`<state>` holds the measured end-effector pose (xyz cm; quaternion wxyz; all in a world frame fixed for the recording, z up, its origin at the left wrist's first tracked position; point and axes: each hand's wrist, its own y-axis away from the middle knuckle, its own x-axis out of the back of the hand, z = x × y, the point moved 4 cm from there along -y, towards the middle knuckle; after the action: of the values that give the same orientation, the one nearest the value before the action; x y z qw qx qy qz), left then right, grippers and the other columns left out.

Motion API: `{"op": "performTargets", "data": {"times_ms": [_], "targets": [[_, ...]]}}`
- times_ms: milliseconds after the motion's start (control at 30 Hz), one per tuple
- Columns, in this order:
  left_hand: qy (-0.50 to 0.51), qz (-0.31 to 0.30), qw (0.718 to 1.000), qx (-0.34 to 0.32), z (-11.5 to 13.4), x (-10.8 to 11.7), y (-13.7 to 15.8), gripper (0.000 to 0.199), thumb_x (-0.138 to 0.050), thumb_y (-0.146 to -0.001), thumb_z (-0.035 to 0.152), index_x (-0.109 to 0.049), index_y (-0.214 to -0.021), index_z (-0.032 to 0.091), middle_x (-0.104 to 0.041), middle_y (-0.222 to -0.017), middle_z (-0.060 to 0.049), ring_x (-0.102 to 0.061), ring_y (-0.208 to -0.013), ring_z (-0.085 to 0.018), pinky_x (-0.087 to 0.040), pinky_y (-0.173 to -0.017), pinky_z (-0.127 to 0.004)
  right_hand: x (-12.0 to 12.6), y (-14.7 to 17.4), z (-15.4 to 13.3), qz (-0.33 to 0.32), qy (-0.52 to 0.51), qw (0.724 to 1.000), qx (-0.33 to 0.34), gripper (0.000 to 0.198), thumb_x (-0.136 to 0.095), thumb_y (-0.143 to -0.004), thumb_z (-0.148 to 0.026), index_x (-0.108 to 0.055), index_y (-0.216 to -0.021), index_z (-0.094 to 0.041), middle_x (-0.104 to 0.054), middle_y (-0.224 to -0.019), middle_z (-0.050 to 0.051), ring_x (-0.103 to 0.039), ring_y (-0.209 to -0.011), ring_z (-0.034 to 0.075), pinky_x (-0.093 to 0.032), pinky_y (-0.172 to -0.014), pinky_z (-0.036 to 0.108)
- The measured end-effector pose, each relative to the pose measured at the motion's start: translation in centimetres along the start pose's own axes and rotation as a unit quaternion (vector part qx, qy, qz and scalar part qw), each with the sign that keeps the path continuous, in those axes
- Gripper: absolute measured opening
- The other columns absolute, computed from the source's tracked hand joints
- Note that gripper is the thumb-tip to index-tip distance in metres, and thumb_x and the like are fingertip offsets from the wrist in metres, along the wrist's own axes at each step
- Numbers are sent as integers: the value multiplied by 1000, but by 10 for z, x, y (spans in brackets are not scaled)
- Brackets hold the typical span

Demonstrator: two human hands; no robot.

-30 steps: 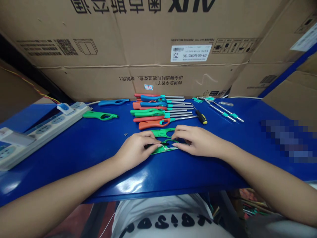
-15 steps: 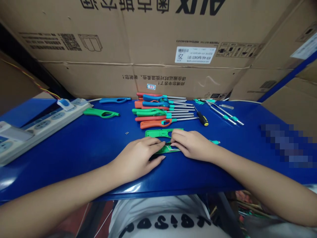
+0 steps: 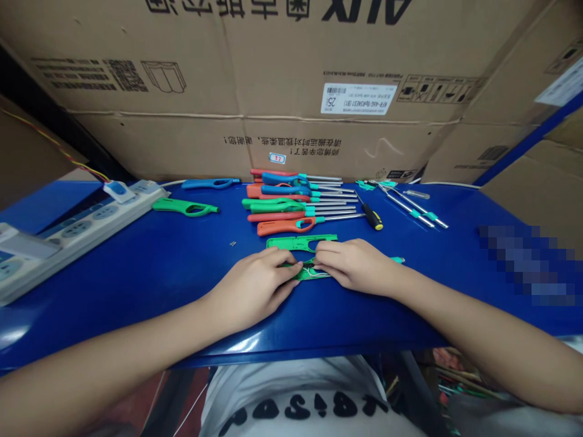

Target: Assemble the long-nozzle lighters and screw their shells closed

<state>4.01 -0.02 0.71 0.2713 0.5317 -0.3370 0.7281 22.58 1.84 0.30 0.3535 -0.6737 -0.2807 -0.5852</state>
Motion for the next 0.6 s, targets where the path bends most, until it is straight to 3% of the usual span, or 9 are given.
{"op": "performTargets", "data": {"times_ms": [233, 433, 600], "targets": [[-53, -15, 998, -23, 7, 3, 0, 28, -48, -102, 23, -71, -116, 17, -66, -102, -11, -61, -97, -26, -54, -86, -41, 1, 0, -1, 10, 5, 1000, 2, 26, -43, -103, -22, -66, -94, -18, -67, -94, 5, -53, -68, 13, -30, -58, 26], [37, -1, 999, 14, -4, -1, 0, 31, -56, -99, 25, -66, -128, 19, -69, -105, -9, -63, -99, -25, -53, -89, -42, 3, 0, 2, -17, -24, 999, -35, 24, -46, -104, -33, -65, -101, -18, -67, -98, 5, -60, -76, 14, -35, -62, 26], [43, 19, 999, 22, -8, -4, 1, 44, -60, -97, 26, -55, -140, 17, -70, -119, -12, -64, -109, -29, -51, -96, -48, 4, 0, 4, -32, -19, 998, -53, 25, -46, -104, -33, -63, -97, -17, -66, -94, 4, -61, -77, 15, -33, -61, 27]]}}
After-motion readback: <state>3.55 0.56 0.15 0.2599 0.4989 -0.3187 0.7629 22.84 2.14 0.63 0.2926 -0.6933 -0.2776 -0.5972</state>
